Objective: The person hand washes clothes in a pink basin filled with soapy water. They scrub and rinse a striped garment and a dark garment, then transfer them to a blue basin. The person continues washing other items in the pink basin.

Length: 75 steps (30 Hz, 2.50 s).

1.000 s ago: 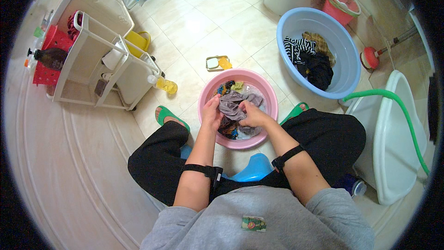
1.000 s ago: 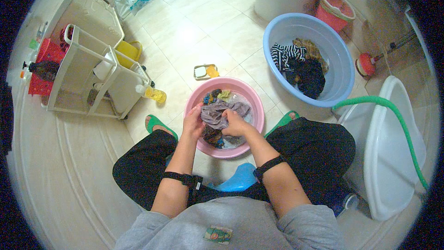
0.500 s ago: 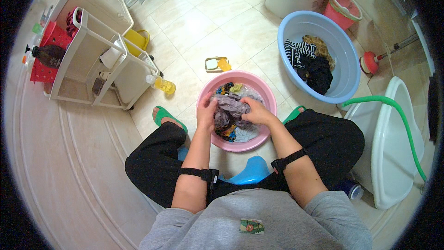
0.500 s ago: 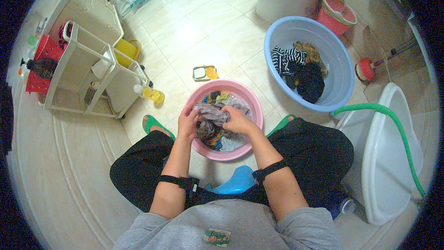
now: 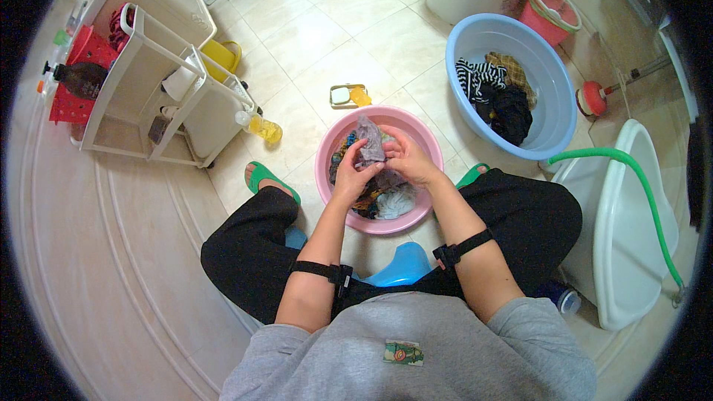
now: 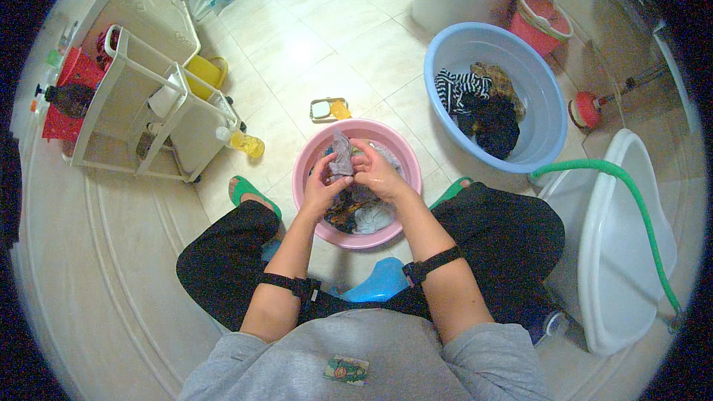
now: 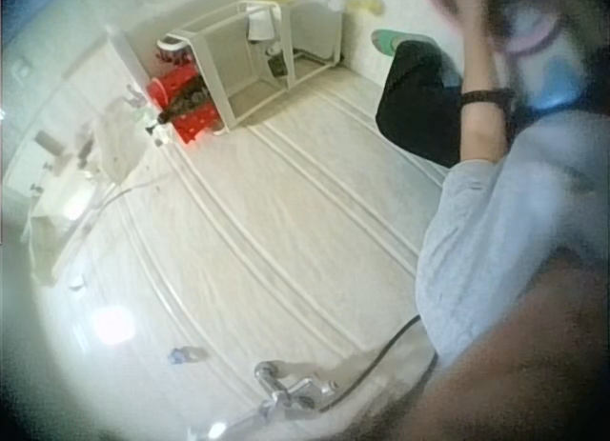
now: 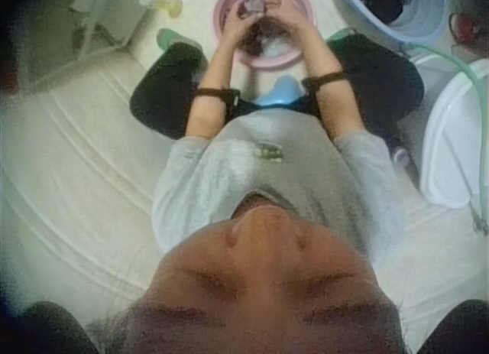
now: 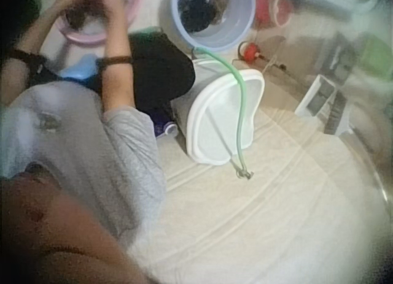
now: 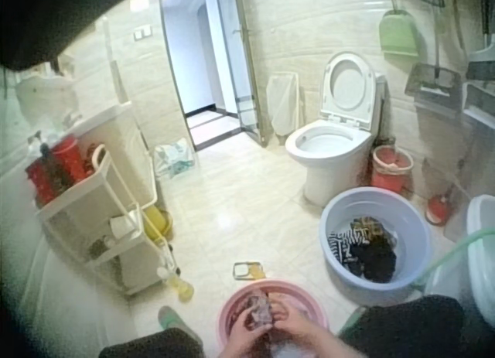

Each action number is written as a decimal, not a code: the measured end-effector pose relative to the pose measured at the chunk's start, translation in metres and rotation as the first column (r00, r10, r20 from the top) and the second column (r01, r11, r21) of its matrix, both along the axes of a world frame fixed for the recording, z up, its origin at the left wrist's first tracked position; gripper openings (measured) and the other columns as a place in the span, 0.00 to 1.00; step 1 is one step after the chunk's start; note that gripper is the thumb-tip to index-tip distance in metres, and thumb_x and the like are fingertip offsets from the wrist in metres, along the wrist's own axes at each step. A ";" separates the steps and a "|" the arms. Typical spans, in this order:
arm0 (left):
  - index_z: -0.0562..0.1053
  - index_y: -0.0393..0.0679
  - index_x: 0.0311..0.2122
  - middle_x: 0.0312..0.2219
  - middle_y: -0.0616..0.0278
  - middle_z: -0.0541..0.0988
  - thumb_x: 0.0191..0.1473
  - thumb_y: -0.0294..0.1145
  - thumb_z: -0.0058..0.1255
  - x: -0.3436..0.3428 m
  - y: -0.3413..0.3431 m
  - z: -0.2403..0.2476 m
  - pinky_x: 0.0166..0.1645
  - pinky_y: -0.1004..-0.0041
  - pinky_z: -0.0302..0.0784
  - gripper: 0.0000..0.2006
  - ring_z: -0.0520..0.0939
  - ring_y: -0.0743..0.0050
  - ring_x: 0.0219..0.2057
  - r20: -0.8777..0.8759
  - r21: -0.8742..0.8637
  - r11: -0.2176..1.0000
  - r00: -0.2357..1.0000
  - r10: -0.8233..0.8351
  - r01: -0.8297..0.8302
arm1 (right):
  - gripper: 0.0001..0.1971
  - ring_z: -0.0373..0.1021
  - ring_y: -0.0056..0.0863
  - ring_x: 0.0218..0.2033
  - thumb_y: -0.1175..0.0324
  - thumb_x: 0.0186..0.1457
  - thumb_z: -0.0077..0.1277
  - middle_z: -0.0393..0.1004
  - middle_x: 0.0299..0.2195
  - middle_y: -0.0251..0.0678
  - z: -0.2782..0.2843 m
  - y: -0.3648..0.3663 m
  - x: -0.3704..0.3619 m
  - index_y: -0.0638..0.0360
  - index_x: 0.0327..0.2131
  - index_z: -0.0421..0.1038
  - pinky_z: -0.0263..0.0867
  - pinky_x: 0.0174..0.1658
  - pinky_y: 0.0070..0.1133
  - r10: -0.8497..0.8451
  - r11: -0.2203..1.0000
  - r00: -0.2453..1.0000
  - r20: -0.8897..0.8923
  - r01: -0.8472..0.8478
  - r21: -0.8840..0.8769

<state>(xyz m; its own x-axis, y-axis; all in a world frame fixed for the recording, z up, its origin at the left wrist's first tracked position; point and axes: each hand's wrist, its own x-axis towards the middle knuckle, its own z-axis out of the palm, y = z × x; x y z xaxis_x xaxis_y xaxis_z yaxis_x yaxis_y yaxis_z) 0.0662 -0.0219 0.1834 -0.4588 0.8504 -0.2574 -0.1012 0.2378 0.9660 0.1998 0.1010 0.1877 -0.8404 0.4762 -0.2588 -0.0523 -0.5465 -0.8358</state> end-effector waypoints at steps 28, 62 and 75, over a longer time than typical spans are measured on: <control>0.74 0.40 0.45 0.38 0.63 0.79 0.57 0.33 0.54 -0.032 -0.005 -0.001 0.45 0.75 0.72 0.12 0.77 0.75 0.38 0.111 -0.045 0.941 0.935 0.337 -0.334 | 0.14 0.73 0.23 0.31 0.60 0.57 0.54 0.77 0.28 0.36 -0.040 0.044 0.017 0.64 0.36 0.75 0.67 0.37 0.23 -0.315 0.822 0.876 0.366 0.059 0.567; 0.73 0.36 0.47 0.41 0.61 0.79 0.54 0.27 0.52 -0.005 -0.002 0.064 0.51 0.72 0.72 0.15 0.78 0.73 0.42 0.576 0.261 0.951 0.817 -0.014 -0.168 | 0.16 0.70 0.34 0.50 0.73 0.47 0.57 0.75 0.44 0.40 -0.020 0.015 0.007 0.57 0.43 0.75 0.62 0.57 0.28 -0.055 0.588 0.996 0.076 -0.029 0.809; 0.69 0.43 0.56 0.51 0.59 0.74 0.43 0.33 0.68 -0.005 0.000 0.052 0.59 0.67 0.66 0.33 0.73 0.68 0.52 -0.225 0.118 0.987 0.971 -0.077 0.105 | 0.09 0.75 0.32 0.38 0.72 0.51 0.54 0.78 0.34 0.41 0.034 0.015 -0.004 0.63 0.37 0.77 0.68 0.45 0.26 -0.051 0.682 0.991 0.128 -0.059 0.729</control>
<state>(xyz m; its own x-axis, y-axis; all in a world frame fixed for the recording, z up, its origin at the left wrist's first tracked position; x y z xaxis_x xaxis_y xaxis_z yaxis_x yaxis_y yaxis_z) 0.0617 -0.0215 0.2357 -0.4110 0.9105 -0.0456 0.1322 0.1090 0.9852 0.1954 0.1159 0.2216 -0.8284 0.5562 0.0656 0.0841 0.2392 -0.9673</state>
